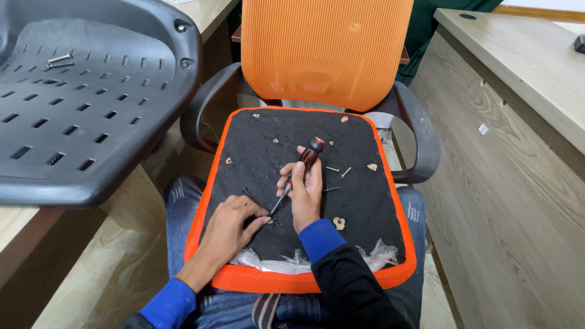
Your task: The person uses a screwdriver to remove screws from the underside of an orange office chair seat. Screws are placed on the adjacent black plastic chair base as they are removed. The clip shows only the disassembly phase; reassembly is not shown.
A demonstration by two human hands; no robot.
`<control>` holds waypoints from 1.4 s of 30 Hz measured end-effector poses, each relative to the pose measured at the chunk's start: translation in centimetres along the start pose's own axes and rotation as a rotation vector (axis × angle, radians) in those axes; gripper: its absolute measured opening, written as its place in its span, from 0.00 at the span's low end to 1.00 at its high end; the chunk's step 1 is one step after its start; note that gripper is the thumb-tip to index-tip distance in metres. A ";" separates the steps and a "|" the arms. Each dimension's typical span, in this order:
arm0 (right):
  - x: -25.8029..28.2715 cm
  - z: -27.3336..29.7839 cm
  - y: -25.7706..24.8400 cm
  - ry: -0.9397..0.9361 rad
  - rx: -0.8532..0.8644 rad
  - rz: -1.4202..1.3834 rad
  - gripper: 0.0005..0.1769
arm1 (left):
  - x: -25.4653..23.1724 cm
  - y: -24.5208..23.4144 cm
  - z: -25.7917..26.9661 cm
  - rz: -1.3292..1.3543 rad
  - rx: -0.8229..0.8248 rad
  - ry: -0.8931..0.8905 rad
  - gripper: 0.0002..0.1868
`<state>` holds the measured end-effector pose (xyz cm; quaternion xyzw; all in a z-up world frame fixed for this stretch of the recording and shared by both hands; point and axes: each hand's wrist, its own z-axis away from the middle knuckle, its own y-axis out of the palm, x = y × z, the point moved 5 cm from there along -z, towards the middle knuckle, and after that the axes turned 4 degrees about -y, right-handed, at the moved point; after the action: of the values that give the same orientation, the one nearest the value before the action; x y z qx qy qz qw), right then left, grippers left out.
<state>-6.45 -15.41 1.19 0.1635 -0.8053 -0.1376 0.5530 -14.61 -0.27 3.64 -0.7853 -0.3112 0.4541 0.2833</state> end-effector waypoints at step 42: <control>0.5 0.6 0.5 -0.116 0.112 0.003 0.26 | 1.3 0.7 -0.3 0.134 0.074 -0.042 0.09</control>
<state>-7.26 -15.12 1.58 0.1849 -0.8427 -0.1008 0.4955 -13.69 0.23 2.51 -0.7837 -0.2466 0.4997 0.2744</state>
